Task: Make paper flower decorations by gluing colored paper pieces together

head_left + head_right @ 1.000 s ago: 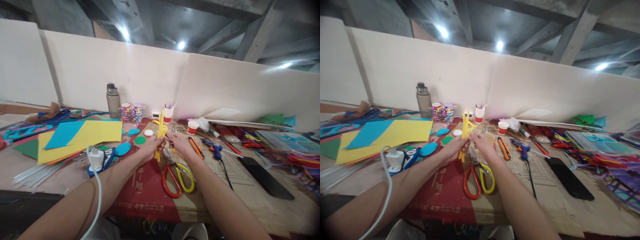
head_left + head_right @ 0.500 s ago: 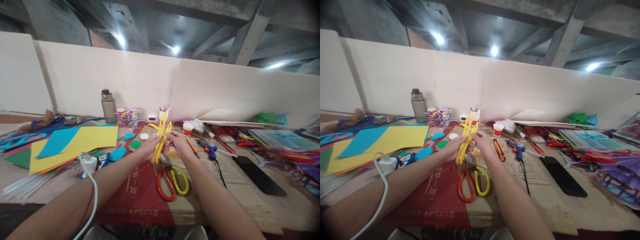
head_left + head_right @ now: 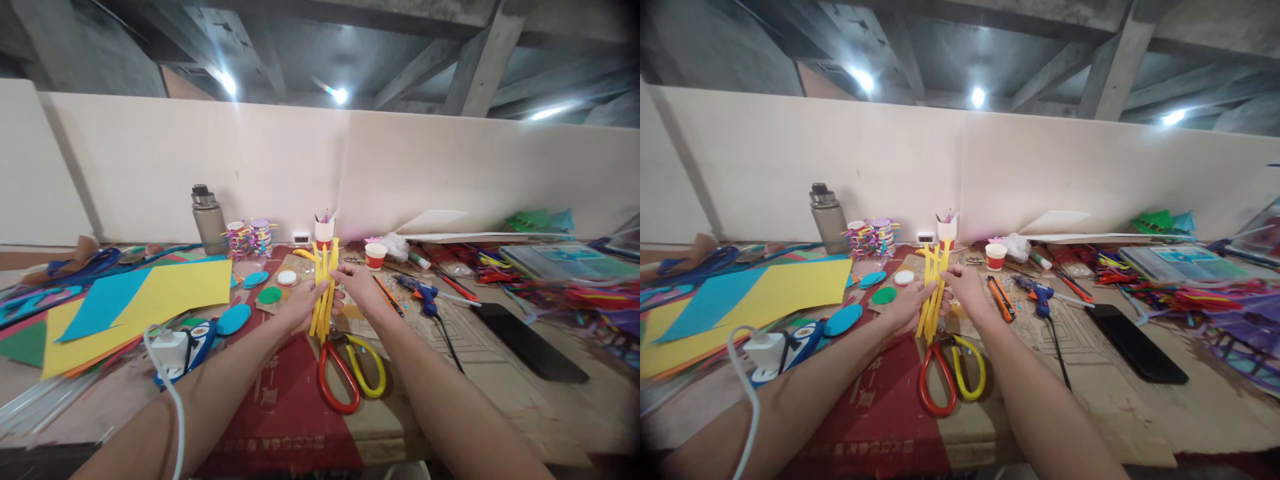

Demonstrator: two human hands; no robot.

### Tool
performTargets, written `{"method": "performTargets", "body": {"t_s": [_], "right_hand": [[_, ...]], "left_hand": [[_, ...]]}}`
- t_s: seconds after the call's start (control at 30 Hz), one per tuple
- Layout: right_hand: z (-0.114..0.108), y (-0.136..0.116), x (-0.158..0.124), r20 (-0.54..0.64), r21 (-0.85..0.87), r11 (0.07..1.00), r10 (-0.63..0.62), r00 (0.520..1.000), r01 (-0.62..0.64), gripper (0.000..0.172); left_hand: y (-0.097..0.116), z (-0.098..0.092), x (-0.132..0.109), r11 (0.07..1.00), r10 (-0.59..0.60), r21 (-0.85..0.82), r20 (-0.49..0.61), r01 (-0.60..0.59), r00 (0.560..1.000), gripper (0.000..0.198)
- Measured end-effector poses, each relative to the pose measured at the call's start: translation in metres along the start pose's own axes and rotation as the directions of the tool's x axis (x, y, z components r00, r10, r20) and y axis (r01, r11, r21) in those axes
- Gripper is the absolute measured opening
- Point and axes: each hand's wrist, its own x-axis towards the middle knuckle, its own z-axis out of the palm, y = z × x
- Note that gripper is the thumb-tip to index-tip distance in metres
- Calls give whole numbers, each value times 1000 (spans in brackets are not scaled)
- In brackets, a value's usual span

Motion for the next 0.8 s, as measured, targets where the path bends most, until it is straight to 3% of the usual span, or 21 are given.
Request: {"method": "performTargets", "body": {"t_s": [0.13, 0.27, 0.47, 0.67, 0.8], "right_hand": [[1, -1, -1, 20, -32, 999, -13, 1000, 14, 30], [0, -2, -1, -50, -35, 999, -23, 999, 21, 32], [3, -7, -2, -6, 190, 981, 31, 999, -30, 31], [3, -8, -3, 49, 171, 977, 123, 991, -130, 42], [0, -8, -4, 87, 154, 973, 163, 983, -175, 37]], "left_hand": [[1, -1, -3, 1000, -8, 15, -31, 9, 999, 16], [3, 0, -4, 999, -40, -16, -79, 39, 996, 14], [4, 0, -2, 998, -44, -58, -161, 35, 986, 13], [-1, 0, -2, 999, -32, 2, -92, 32, 995, 12], [-3, -2, -3, 998, -46, 36, -71, 48, 996, 15]]}}
